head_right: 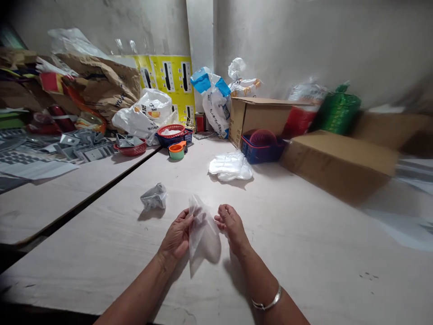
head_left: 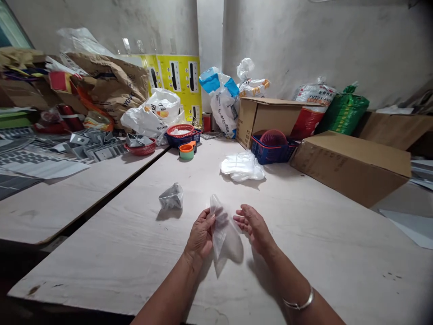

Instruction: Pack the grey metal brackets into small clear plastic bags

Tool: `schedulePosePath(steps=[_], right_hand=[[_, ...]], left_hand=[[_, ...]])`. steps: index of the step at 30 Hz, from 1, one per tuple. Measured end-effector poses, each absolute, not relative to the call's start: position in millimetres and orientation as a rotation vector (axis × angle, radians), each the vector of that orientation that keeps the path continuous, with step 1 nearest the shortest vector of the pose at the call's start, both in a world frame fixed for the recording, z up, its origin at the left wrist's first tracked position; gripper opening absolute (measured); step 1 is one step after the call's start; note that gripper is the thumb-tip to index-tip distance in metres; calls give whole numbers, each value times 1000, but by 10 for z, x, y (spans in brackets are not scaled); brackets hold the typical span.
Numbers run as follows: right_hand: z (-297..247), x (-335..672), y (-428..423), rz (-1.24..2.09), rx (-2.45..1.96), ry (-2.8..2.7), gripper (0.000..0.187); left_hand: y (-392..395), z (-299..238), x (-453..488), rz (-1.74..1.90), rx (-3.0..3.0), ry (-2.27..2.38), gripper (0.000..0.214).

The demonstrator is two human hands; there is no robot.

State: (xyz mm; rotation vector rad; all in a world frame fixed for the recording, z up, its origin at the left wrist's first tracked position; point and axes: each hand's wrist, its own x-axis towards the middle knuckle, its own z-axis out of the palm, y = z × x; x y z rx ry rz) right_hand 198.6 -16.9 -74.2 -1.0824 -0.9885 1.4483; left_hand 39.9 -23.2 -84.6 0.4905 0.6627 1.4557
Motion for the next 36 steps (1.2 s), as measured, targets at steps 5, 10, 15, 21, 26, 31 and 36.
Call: schedulePosePath(steps=[5, 10, 15, 21, 26, 31, 36], right_hand=[[-693, 1937, -238, 1425, -1050, -1019, 43], [-732, 1942, -200, 1574, -1097, -909, 47], [-746, 2084, -121, 1441, -1070, -1132, 54], [-630, 2325, -116, 1360, -770, -1781, 81], [-622, 2188, -200, 1533, -741, -1703, 37], [-789, 2072, -138, 1429, -1015, -1160, 22], [-825, 2088, -34, 1236, -1034, -810, 27]], left_hand=[[-264, -826, 399, 1429, 440, 579, 24], [-291, -785, 360, 1374, 366, 506, 25], [-336, -734, 297, 1102, 451, 509, 23], [-406, -646, 344, 783, 609, 606, 20], [-357, -670, 319, 713, 514, 546, 29], [-283, -700, 238, 732, 354, 315, 80], [-314, -676, 283, 815, 427, 395, 82]])
